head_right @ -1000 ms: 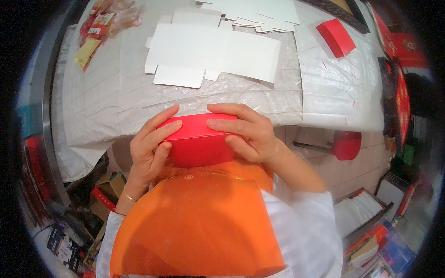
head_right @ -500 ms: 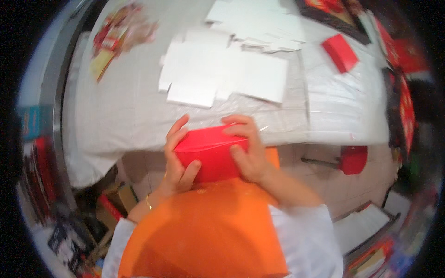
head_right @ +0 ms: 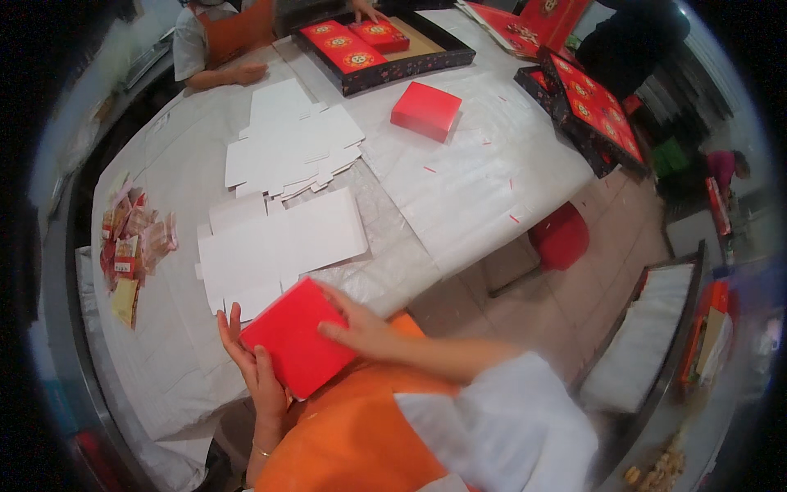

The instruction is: The person folds flat white cardboard pieces into small rectangular boxes. They insert a packaged snack into each box, fold the flaps to close it, and place the finished boxes into a larger black tray.

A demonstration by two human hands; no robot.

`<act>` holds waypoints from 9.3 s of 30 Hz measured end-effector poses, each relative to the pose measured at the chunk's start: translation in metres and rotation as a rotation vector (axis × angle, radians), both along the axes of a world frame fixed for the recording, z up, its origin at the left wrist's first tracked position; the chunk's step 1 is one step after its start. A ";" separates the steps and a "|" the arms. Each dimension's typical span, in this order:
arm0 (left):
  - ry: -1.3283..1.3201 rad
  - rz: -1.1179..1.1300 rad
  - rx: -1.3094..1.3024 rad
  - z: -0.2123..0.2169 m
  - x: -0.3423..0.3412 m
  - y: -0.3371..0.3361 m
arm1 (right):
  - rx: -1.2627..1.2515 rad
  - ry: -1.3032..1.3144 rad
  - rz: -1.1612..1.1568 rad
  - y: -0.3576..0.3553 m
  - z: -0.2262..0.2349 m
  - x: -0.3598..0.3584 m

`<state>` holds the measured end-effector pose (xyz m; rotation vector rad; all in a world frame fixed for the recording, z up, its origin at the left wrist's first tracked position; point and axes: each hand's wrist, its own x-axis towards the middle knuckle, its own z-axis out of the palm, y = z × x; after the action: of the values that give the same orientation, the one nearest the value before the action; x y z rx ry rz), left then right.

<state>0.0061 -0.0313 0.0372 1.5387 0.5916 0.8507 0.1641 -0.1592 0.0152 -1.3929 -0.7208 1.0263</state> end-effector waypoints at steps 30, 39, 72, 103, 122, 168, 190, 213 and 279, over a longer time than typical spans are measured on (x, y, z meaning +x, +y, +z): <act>0.103 -0.062 -0.572 -0.025 -0.029 0.002 | 0.286 -1.418 0.395 0.050 0.025 0.134; -0.207 0.113 -0.940 -0.035 -0.044 0.027 | 0.476 -0.938 0.535 0.042 0.056 0.014; 0.037 -0.058 -0.564 -0.011 -0.076 0.011 | 0.164 -0.815 0.420 0.121 0.049 0.019; 0.008 0.243 -0.514 0.004 -0.066 -0.006 | 0.076 -0.555 0.741 0.124 0.078 0.001; -0.013 0.283 -0.458 0.015 -0.065 -0.017 | 0.204 -0.606 0.675 0.113 0.074 0.000; 0.251 0.162 -0.076 0.001 -0.086 -0.015 | 0.183 -0.680 0.707 0.118 0.069 -0.001; 0.068 0.164 -0.461 -0.024 -0.088 -0.013 | 0.192 -0.576 0.835 0.124 0.068 0.011; -0.166 0.212 -0.267 -0.014 -0.068 -0.021 | 0.019 -0.479 0.849 0.131 0.072 0.002; 0.120 0.047 -0.442 -0.021 -0.073 -0.009 | 0.298 -1.254 0.569 0.070 0.061 0.000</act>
<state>-0.0665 -0.0405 0.0161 1.1799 0.8443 0.6135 0.1644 -0.0892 0.0763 -1.5021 -2.1757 0.2830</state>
